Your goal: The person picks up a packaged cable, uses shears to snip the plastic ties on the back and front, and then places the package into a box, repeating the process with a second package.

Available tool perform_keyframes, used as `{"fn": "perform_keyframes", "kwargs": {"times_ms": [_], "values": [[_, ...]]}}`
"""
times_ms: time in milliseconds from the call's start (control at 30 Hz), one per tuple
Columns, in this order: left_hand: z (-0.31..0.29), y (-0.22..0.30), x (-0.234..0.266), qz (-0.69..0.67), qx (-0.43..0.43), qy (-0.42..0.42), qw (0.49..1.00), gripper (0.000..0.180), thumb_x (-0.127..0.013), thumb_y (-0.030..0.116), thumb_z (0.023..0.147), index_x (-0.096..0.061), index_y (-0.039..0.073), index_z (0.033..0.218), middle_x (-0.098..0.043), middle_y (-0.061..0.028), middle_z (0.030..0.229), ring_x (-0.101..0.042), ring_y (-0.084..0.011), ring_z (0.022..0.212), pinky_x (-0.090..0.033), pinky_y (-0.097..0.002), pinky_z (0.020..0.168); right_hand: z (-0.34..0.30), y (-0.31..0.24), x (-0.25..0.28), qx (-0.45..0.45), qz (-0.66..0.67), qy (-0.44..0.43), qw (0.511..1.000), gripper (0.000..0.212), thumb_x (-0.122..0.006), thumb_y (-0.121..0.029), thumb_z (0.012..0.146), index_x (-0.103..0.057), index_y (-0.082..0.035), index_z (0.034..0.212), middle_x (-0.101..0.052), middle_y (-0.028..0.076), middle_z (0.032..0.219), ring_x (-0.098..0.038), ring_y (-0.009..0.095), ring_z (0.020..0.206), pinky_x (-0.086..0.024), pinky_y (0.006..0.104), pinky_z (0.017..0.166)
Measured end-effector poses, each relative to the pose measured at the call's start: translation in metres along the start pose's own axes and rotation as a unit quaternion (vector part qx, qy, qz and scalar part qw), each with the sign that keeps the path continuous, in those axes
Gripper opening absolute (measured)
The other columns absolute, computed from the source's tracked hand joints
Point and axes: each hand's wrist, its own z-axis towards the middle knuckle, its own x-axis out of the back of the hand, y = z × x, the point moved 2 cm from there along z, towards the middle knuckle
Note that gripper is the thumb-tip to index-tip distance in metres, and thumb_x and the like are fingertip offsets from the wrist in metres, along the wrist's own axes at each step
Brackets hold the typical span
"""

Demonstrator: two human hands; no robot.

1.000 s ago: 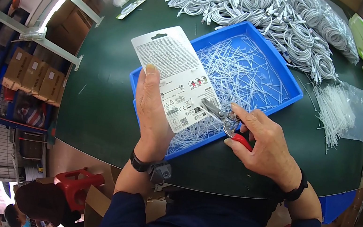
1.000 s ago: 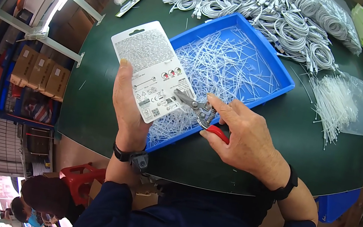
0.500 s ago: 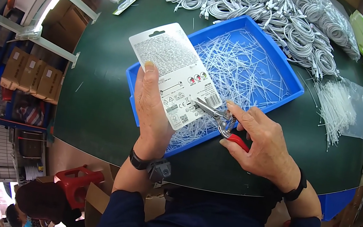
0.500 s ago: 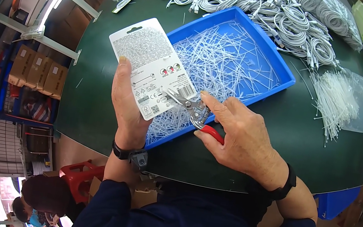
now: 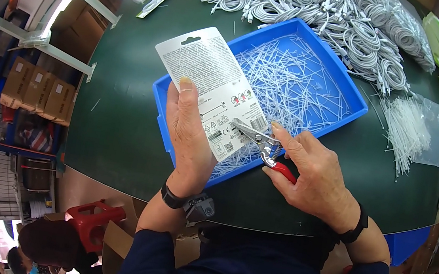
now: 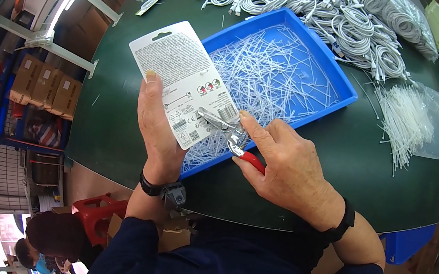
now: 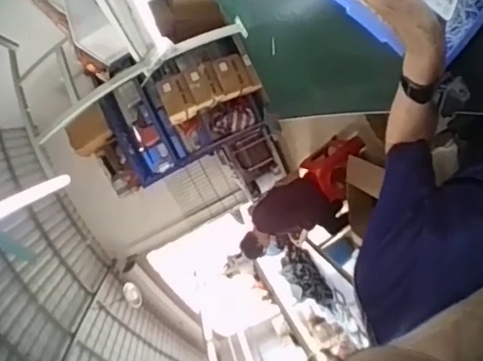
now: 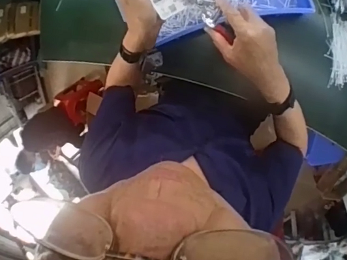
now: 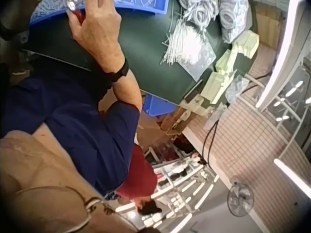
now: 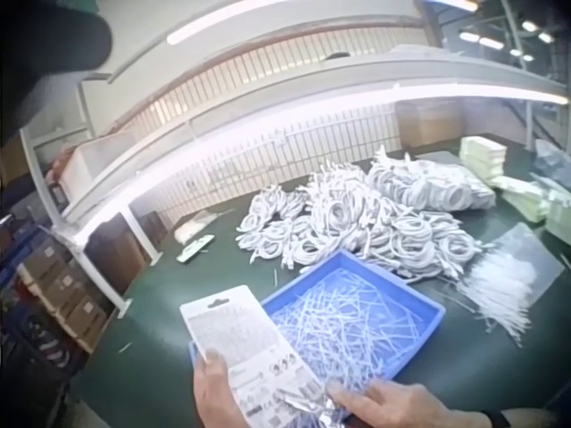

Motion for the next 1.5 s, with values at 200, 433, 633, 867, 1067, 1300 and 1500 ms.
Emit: {"fn": "perform_keyframes", "kwargs": {"times_ms": [200, 433, 633, 867, 1067, 1300, 1500], "values": [[0.0, 0.001, 0.002, 0.017, -0.003, 0.005, 1.0, 0.043, -0.046, 0.037, 0.108, -0.047, 0.0, 0.13, -0.063, -0.0123, 0.115, -0.066, -0.0141, 0.098, -0.054, -0.0282, 0.086, -0.004, 0.003, -0.011, 0.002, 0.03, 0.013, 0.999, 0.07, -0.083, -0.01, 0.077, -0.055, -0.004, 0.141, -0.059, 0.011, 0.086, -0.062, 0.023, 0.067, -0.052, 0.0345, 0.061], [0.0, -0.005, 0.005, 0.037, -0.017, 0.0, 0.999, 0.041, -0.047, 0.035, 0.108, -0.047, 0.0, 0.13, -0.063, -0.0124, 0.115, -0.065, -0.0135, 0.1, -0.054, -0.028, 0.087, -0.011, 0.003, -0.016, -0.001, 0.032, 0.012, 0.999, 0.071, -0.082, -0.009, 0.078, -0.053, -0.003, 0.142, -0.058, 0.011, 0.086, -0.06, 0.024, 0.065, -0.051, 0.0358, 0.06], [0.005, -0.006, 0.004, 0.034, -0.014, -0.028, 0.999, 0.04, -0.049, 0.032, 0.108, -0.046, -0.001, 0.131, -0.063, -0.0118, 0.115, -0.064, -0.0137, 0.1, -0.053, -0.0288, 0.088, -0.01, 0.006, -0.016, -0.01, 0.027, 0.007, 1.0, 0.07, -0.081, -0.011, 0.079, -0.052, -0.002, 0.142, -0.058, 0.011, 0.085, -0.06, 0.024, 0.068, -0.051, 0.0363, 0.06], [0.016, 0.003, 0.01, 0.055, -0.04, -0.051, 0.996, 0.039, -0.051, 0.026, 0.107, -0.05, -0.002, 0.134, -0.064, -0.0148, 0.124, -0.065, -0.0162, 0.104, -0.051, -0.03, 0.094, 0.001, 0.018, 0.0, 0.009, 0.043, 0.06, 0.997, 0.067, -0.079, -0.011, 0.081, -0.052, -0.002, 0.141, -0.059, 0.012, 0.088, -0.059, 0.024, 0.071, -0.051, 0.0348, 0.066], [0.03, 0.026, 0.015, 0.023, 0.02, -0.068, 0.997, 0.038, -0.044, 0.031, 0.109, -0.056, -0.001, 0.127, -0.066, -0.013, 0.118, -0.065, -0.0186, 0.104, -0.049, -0.0344, 0.095, 0.009, 0.019, 0.024, -0.019, 0.117, 0.097, 0.988, 0.067, -0.078, -0.008, 0.079, -0.053, -0.002, 0.14, -0.059, 0.01, 0.088, -0.056, 0.021, 0.07, -0.049, 0.03, 0.068], [0.077, -0.01, 0.056, -0.34, 0.089, -0.403, 0.845, 0.055, -0.027, 0.044, 0.111, -0.053, 0.01, 0.076, -0.051, 0.0005, 0.069, -0.046, -0.0145, 0.07, -0.044, -0.032, 0.07, 0.013, 0.002, 0.018, -0.063, 0.143, 0.005, 0.988, 0.067, -0.081, -0.007, 0.074, -0.058, -0.002, 0.136, -0.061, 0.009, 0.086, -0.057, 0.018, 0.071, -0.049, 0.0287, 0.067], [0.071, -0.016, 0.052, -0.345, 0.123, -0.401, 0.84, 0.059, -0.018, 0.052, 0.109, -0.041, 0.016, 0.068, -0.038, 0.0021, 0.062, -0.036, -0.0152, 0.063, -0.041, -0.0319, 0.067, 0.024, -0.024, 0.015, 0.021, 0.088, -0.06, 0.994, 0.06, -0.084, -0.009, 0.072, -0.064, -0.002, 0.128, -0.063, 0.01, 0.089, -0.061, 0.019, 0.073, -0.05, 0.0305, 0.066]]}}
